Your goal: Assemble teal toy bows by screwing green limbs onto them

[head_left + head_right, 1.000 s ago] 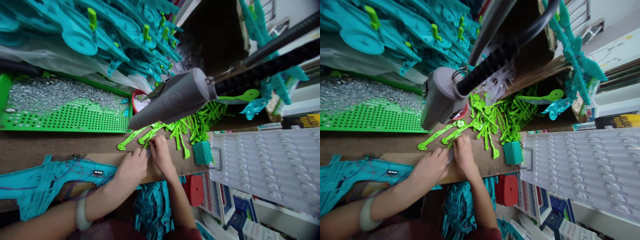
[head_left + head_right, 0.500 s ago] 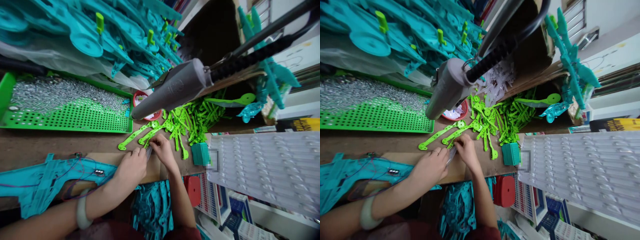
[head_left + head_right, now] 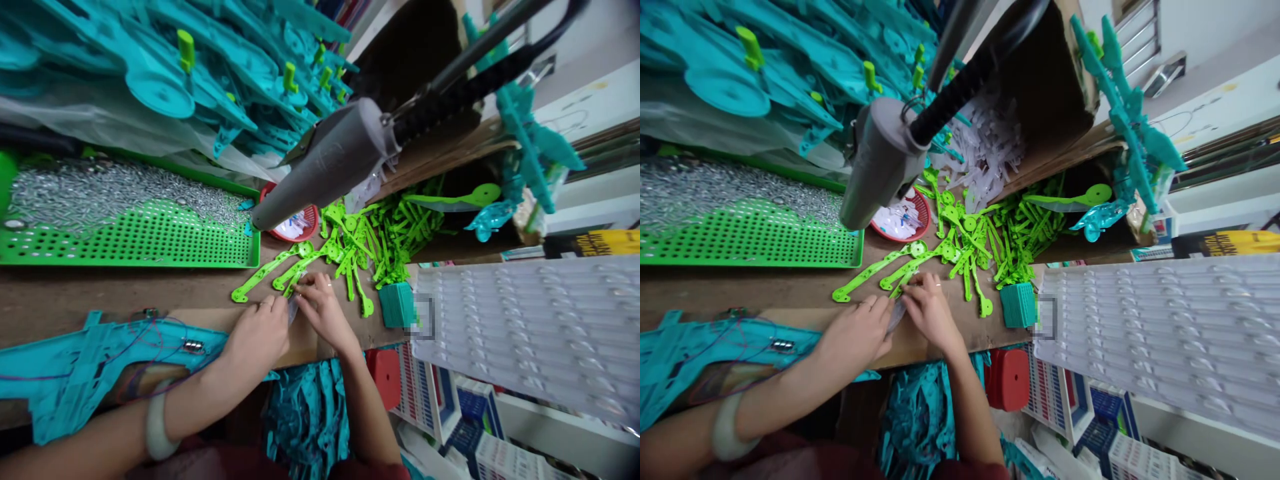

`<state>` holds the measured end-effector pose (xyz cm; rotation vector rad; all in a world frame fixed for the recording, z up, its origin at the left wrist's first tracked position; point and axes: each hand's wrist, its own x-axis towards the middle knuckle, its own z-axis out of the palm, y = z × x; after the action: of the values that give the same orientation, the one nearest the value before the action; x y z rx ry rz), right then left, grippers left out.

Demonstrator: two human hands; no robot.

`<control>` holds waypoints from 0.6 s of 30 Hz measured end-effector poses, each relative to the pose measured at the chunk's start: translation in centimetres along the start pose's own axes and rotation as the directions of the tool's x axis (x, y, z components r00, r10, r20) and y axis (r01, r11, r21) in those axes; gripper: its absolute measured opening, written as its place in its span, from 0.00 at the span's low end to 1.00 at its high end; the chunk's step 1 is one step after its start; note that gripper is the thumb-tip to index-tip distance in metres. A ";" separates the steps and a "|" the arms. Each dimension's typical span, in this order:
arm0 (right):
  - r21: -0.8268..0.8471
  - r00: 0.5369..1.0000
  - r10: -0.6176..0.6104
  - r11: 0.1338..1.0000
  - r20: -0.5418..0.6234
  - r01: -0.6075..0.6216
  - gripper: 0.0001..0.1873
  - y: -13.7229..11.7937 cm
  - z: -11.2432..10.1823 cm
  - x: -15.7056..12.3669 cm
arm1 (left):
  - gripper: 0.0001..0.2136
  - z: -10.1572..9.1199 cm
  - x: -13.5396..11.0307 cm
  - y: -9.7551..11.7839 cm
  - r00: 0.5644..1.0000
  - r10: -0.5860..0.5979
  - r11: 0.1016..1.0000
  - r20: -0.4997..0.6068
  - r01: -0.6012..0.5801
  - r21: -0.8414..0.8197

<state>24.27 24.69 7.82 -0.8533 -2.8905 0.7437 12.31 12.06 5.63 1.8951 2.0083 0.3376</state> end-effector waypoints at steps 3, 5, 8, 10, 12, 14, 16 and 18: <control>-0.126 1.000 -0.002 0.992 0.019 0.005 0.18 -0.4 0.2 -1.1 | 0.16 -0.2 0.1 -0.1 1.000 0.023 1.000 0.000 -0.023 0.021; -0.105 0.999 -0.022 0.994 -0.029 0.019 0.17 -0.1 0.8 -1.4 | 0.16 -0.4 0.2 -0.2 0.999 0.037 0.998 0.001 -0.037 0.043; 0.126 0.969 0.049 0.992 -0.240 -0.019 0.18 0.9 2.5 -1.1 | 0.16 -0.6 0.2 -0.4 0.999 0.044 0.996 -0.014 -0.043 0.077; 0.309 0.907 0.215 0.946 -0.361 -0.101 0.23 1.4 4.0 -0.7 | 0.18 -0.7 0.1 -0.6 0.998 0.051 0.994 -0.041 -0.047 0.096; 0.446 0.839 0.367 0.878 -0.402 -0.170 0.27 1.6 5.4 -0.2 | 0.18 -0.7 -0.1 -0.7 0.995 0.061 0.993 -0.074 -0.053 0.107; 0.509 0.806 0.432 0.839 -0.405 -0.194 0.27 1.5 6.4 0.4 | 0.17 -0.6 -0.5 -0.8 0.992 0.073 0.991 -0.099 -0.061 0.120; 0.510 0.794 0.440 0.838 -0.421 -0.194 0.23 1.2 6.8 0.8 | 0.14 -0.5 -1.0 -0.8 0.990 0.085 0.988 -0.111 -0.069 0.139; 0.471 0.787 0.422 0.861 -0.451 -0.192 0.19 0.7 6.8 0.9 | 0.10 -0.4 -1.4 -0.8 0.986 0.101 0.985 -0.136 -0.080 0.152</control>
<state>22.71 22.71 1.40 -1.2560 -2.0195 0.8980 11.44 10.63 5.76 2.1119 2.0946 0.3692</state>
